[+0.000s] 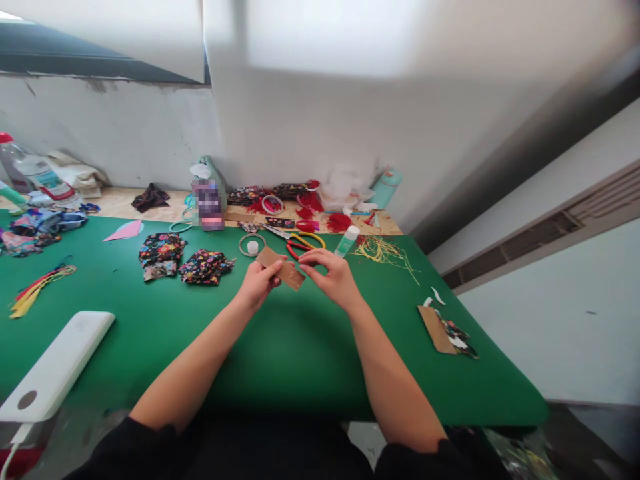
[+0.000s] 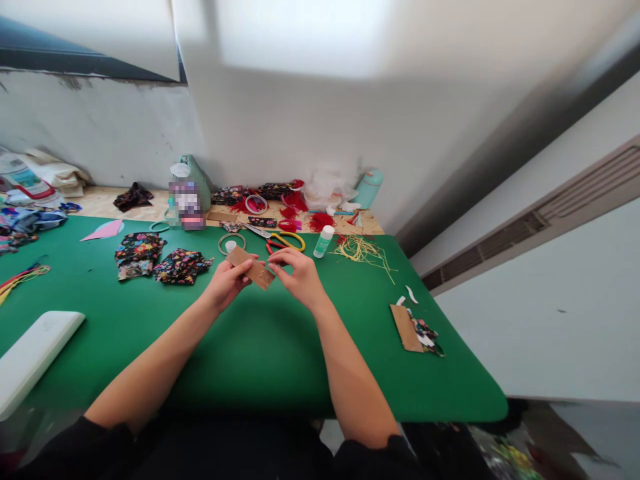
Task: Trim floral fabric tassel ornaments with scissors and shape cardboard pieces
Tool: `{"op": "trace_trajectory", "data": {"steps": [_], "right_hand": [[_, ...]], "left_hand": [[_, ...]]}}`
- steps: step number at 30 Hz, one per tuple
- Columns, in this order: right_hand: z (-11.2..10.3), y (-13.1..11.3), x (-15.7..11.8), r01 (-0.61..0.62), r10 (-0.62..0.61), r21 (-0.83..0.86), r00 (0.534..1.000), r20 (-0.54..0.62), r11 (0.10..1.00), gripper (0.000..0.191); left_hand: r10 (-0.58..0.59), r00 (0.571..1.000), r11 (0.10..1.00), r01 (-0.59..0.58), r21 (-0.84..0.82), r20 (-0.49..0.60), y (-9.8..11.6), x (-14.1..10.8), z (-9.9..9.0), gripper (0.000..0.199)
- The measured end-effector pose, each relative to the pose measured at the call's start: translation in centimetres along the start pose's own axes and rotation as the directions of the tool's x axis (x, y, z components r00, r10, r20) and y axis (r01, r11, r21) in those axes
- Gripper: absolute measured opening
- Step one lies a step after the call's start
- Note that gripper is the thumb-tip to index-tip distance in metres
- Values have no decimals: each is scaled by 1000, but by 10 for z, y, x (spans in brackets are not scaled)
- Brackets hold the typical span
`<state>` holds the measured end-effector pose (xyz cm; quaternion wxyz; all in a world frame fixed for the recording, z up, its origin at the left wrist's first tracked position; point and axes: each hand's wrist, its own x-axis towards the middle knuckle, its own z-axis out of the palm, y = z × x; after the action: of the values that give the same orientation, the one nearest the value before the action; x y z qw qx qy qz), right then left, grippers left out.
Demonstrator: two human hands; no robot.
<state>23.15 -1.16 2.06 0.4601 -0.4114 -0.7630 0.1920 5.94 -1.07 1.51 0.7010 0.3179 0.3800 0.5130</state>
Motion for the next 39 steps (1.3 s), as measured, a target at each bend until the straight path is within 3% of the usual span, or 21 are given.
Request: {"op": "trace_trajectory", "data": {"steps": [7, 12, 21, 33, 39], "right_hand": [[5, -3, -2, 180, -160, -203, 980, 115, 962, 6], [8, -5, -3, 202, -158, -261, 971, 181, 944, 9], [7, -3, -2, 76, -74, -194, 997, 20, 978, 18], [6, -3, -3, -8, 2, -143, 999, -43, 990, 37], [10, -12, -2, -5, -6, -135, 996, -84, 991, 15]], "left_hand": [[69, 998, 995, -67, 79, -13, -4, 2, -2, 47], [110, 993, 985, -105, 139, -31, -5, 3, -3, 46], [178, 984, 976, -173, 134, -28, -5, 4, -4, 47], [189, 982, 978, -185, 92, -28, -4, 4, -6, 40], [191, 981, 978, -187, 93, -44, -5, 5, -6, 40]]}}
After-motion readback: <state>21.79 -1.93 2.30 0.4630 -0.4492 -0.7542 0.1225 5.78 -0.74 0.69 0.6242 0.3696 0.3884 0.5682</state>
